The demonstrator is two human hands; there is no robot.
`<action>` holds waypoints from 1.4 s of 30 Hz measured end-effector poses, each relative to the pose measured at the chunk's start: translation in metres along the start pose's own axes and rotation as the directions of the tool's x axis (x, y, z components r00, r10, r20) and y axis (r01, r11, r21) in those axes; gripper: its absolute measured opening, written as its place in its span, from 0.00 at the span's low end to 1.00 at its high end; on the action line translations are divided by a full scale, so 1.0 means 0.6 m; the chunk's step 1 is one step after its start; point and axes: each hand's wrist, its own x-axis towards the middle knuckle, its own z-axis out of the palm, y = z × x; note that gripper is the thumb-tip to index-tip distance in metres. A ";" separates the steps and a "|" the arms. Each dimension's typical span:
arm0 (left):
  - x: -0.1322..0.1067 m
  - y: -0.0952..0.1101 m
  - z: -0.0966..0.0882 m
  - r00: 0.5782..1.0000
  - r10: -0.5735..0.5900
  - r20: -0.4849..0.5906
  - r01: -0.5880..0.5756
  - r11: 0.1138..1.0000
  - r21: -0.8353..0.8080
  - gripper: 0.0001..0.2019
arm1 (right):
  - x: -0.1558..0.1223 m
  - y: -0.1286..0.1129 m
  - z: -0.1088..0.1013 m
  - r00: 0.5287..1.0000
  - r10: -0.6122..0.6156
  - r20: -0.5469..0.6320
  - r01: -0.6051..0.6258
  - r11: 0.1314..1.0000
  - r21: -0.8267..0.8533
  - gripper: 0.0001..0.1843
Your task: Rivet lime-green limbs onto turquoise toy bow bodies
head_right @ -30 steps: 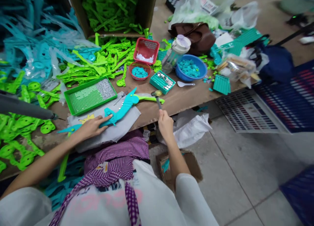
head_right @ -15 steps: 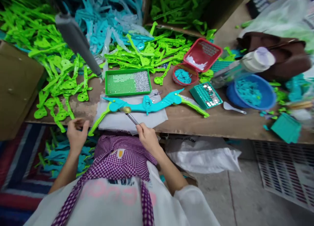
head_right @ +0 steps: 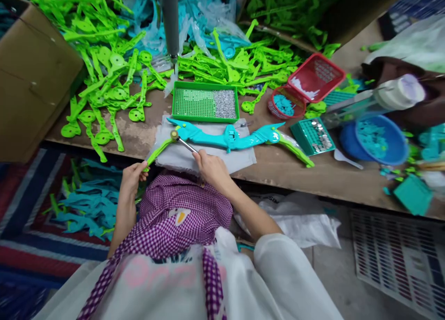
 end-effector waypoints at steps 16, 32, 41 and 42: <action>0.005 -0.003 -0.003 1.000 0.012 0.020 -0.012 1.000 -0.022 0.19 | -0.005 -0.027 0.008 0.992 -0.123 -0.038 0.122 0.992 -0.023 0.26; -0.025 -0.012 -0.003 0.923 0.371 -0.100 -0.353 0.921 0.162 0.26 | 0.164 0.103 -0.100 0.922 0.121 -0.368 -0.071 0.987 0.145 0.19; -0.071 0.102 -0.007 0.558 0.780 -0.284 -0.560 0.607 0.565 0.12 | 0.371 0.073 -0.188 0.850 -0.269 -0.453 0.299 0.954 -0.006 0.33; -0.068 0.115 -0.008 0.524 0.795 -0.304 -0.567 0.592 0.573 0.11 | 0.337 0.070 -0.196 0.834 -0.316 -0.452 0.347 0.938 -0.016 0.34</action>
